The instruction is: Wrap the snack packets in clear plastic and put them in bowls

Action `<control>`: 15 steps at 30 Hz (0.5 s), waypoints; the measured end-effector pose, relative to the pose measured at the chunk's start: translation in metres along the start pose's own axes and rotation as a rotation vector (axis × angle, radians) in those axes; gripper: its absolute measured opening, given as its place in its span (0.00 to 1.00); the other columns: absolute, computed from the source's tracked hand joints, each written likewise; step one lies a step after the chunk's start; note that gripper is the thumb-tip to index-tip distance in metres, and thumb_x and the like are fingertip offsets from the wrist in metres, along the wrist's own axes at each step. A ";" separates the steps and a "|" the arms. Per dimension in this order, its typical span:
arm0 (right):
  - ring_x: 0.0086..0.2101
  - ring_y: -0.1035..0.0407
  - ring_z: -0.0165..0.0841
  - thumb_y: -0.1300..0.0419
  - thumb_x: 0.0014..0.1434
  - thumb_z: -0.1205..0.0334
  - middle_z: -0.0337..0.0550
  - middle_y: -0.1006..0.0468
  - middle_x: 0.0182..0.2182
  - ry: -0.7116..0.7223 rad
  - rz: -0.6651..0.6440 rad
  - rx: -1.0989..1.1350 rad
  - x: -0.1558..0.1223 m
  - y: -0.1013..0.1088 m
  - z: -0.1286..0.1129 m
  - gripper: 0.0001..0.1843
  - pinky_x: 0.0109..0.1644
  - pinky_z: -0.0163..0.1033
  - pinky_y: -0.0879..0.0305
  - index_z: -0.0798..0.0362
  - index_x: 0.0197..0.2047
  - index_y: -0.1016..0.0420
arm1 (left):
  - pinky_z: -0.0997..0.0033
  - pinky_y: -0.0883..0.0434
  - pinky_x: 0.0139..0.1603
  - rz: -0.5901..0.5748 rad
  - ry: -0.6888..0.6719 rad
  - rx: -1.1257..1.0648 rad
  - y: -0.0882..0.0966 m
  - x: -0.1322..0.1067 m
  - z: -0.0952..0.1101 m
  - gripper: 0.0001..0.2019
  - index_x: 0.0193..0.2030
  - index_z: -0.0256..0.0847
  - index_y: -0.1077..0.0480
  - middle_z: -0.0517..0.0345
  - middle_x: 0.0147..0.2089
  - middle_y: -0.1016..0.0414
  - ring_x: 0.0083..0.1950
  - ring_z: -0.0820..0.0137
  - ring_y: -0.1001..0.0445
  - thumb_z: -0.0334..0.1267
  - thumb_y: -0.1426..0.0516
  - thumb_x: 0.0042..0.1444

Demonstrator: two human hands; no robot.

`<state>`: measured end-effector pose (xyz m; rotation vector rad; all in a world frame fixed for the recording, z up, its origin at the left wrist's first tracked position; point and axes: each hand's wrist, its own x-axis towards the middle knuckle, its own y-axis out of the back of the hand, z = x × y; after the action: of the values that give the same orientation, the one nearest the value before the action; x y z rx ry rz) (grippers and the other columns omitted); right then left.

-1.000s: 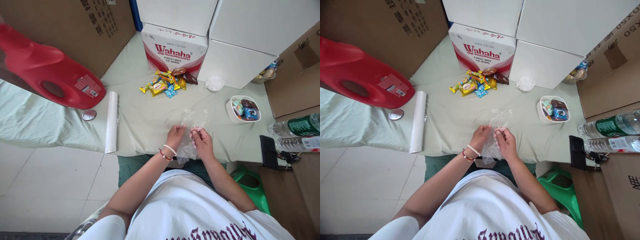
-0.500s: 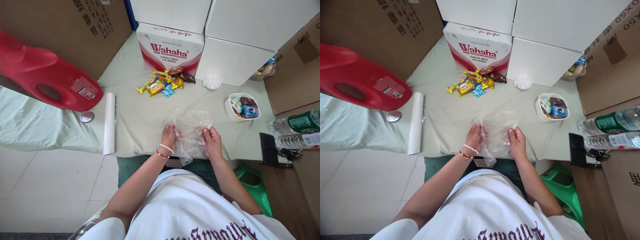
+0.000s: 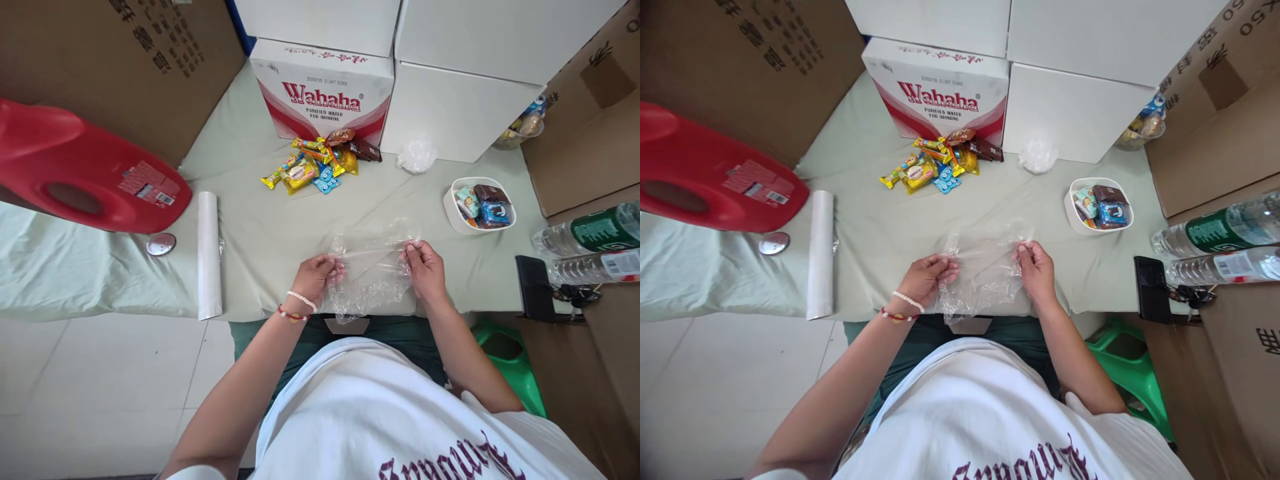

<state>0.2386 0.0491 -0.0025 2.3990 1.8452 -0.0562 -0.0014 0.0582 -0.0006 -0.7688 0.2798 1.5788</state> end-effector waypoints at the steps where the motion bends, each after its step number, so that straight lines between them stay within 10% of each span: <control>1: 0.22 0.43 0.28 0.36 0.60 0.41 0.34 0.28 0.27 -0.031 -0.002 0.013 0.004 0.000 0.003 0.20 0.25 0.35 0.45 0.49 0.41 0.25 | 0.74 0.30 0.28 0.038 -0.015 0.028 0.010 0.000 0.004 0.13 0.37 0.37 0.26 0.58 0.30 0.23 0.27 0.74 0.26 0.42 0.32 0.51; 6: 0.21 0.46 0.27 0.33 0.55 0.39 0.31 0.36 0.22 -0.189 -0.020 0.104 0.016 -0.009 0.013 0.23 0.22 0.34 0.51 0.50 0.39 0.26 | 0.78 0.50 0.18 0.251 -0.106 0.120 0.051 -0.003 0.012 0.10 0.39 0.39 0.29 0.70 0.22 0.36 0.17 0.80 0.44 0.43 0.38 0.56; 11: 0.22 0.45 0.26 0.34 0.56 0.39 0.31 0.35 0.23 -0.156 -0.076 0.082 0.018 -0.016 0.017 0.22 0.25 0.34 0.48 0.51 0.36 0.26 | 0.74 0.35 0.31 0.656 -0.604 0.496 0.048 -0.035 0.012 0.09 0.43 0.41 0.29 0.64 0.27 0.31 0.27 0.73 0.33 0.43 0.46 0.66; 15: 0.24 0.44 0.28 0.36 0.60 0.40 0.32 0.35 0.22 -0.075 -0.134 -0.066 0.018 -0.020 0.025 0.21 0.28 0.35 0.47 0.50 0.32 0.30 | 0.64 0.29 0.51 0.310 -0.991 0.979 0.011 -0.051 0.012 0.14 0.47 0.43 0.24 0.50 0.43 0.20 0.44 0.65 0.23 0.45 0.49 0.69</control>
<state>0.2252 0.0685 -0.0301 2.1968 1.9399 -0.0939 -0.0167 0.0234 0.0371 0.8396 0.3809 1.6532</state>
